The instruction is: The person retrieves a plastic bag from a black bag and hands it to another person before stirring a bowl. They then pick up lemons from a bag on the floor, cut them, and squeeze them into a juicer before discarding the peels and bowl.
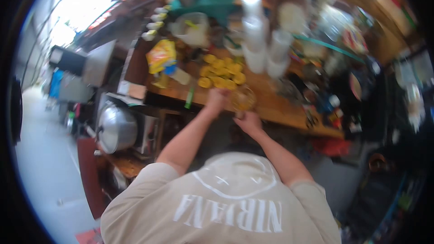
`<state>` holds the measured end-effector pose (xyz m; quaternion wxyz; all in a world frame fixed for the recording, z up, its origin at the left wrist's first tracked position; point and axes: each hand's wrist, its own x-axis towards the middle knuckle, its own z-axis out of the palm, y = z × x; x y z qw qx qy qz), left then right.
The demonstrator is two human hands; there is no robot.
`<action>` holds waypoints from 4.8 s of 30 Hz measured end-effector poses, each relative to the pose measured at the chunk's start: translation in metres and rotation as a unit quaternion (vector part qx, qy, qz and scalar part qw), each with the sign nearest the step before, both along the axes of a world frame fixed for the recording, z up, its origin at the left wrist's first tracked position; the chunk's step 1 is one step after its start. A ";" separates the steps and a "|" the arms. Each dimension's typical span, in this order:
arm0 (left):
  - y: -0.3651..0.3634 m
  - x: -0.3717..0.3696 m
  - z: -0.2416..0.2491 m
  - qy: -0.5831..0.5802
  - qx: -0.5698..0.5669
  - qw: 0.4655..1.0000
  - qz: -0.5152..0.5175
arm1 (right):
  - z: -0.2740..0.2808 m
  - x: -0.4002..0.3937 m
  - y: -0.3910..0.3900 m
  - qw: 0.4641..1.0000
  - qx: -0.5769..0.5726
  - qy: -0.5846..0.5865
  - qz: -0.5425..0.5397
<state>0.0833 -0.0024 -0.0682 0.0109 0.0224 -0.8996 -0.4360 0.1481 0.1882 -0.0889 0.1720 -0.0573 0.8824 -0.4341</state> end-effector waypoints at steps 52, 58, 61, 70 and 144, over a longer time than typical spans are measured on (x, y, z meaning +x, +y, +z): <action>0.010 0.026 0.027 -0.032 -0.050 0.996 0.071 | -0.014 -0.012 -0.041 0.780 -0.377 -0.468 -0.174; 0.011 0.023 0.034 -0.042 -0.046 0.997 0.056 | -0.010 -0.014 -0.041 0.784 -0.379 -0.464 -0.167; 0.013 0.022 0.035 -0.032 -0.050 0.997 0.053 | -0.012 -0.014 -0.039 0.793 -0.375 -0.453 -0.158; 0.016 0.000 0.047 0.028 -0.149 0.986 -0.067 | -0.020 -0.016 0.022 0.908 -0.205 -0.362 -0.044; 0.078 -0.075 0.073 0.072 -0.334 0.872 -0.351 | 0.008 -0.038 0.114 0.983 0.038 0.152 -0.098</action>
